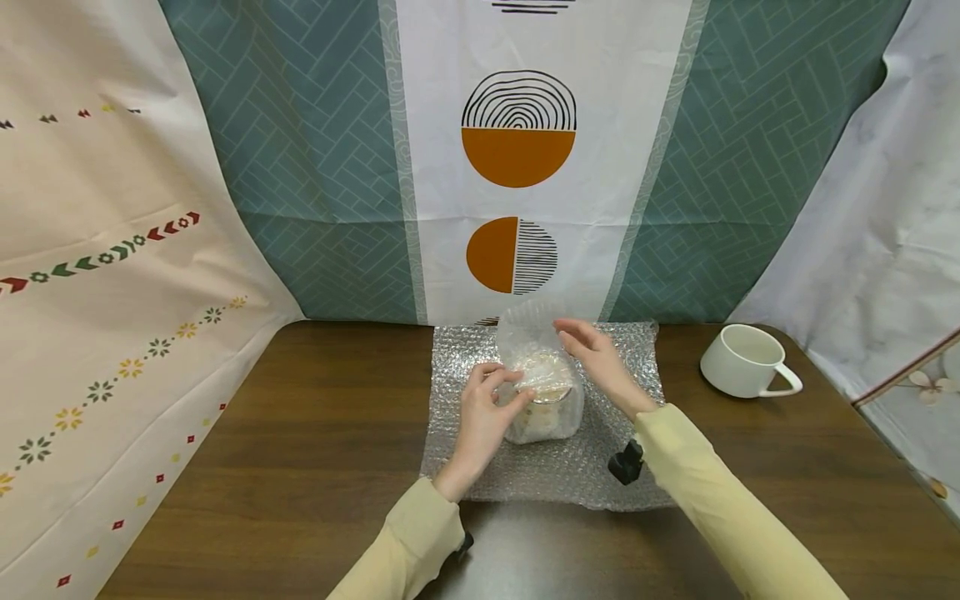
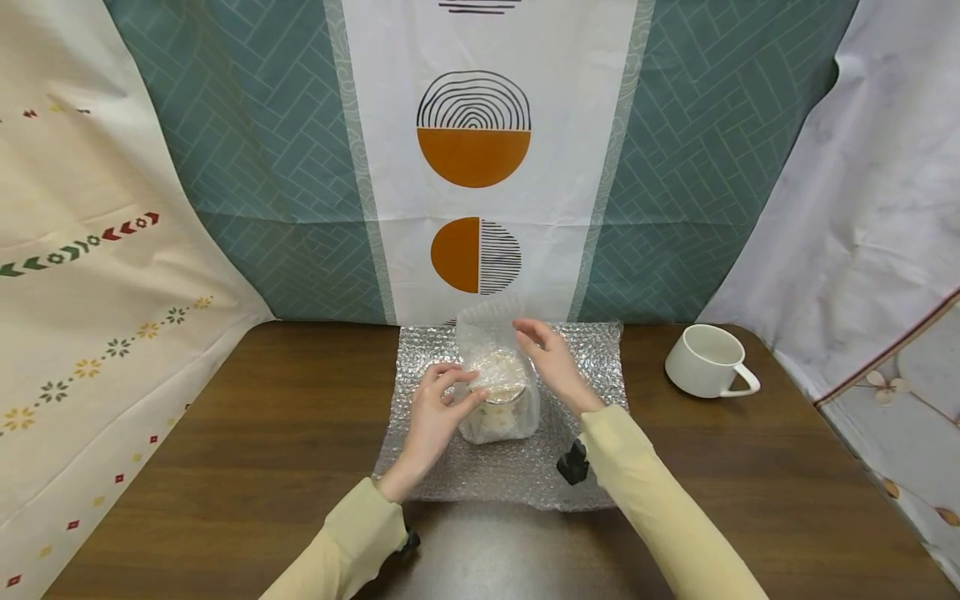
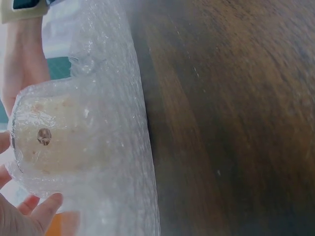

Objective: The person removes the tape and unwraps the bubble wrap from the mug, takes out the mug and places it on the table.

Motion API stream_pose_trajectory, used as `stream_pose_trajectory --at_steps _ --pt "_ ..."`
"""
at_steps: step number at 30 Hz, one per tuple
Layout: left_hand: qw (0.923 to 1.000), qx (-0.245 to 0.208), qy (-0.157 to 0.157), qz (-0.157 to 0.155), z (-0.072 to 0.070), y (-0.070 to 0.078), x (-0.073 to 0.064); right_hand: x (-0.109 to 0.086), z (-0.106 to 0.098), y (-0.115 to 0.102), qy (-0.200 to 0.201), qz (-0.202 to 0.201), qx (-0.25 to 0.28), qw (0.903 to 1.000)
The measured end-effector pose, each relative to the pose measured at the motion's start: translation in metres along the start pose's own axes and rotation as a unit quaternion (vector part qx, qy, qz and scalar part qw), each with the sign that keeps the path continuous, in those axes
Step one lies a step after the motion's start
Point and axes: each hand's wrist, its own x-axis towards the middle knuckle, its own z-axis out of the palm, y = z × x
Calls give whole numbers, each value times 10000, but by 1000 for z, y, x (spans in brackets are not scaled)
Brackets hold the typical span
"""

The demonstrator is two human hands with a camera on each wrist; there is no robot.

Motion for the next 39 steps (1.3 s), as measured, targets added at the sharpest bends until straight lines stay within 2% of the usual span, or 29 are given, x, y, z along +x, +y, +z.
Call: stream_pose_trajectory --at_steps 2,7,13,21,25,30,39 --pt "10000 -12 2 9 0 0 0 2 1 2 -241 128 51 9996" --pt "10000 -45 11 75 0 0 -1 5 2 6 -551 451 18 9975" --pt "9999 -22 59 133 0 1 0 9 4 10 -735 622 -19 9953" --pt "10000 -73 -22 -2 0 1 0 13 4 13 -856 864 31 9926" --pt "10000 -48 15 44 0 0 0 11 2 11 -831 870 171 9926" --pt "10000 -45 25 76 0 1 0 11 0 10 -714 695 340 9944" --pt "10000 45 -3 83 0 1 0 5 -4 6 -596 450 166 9971"
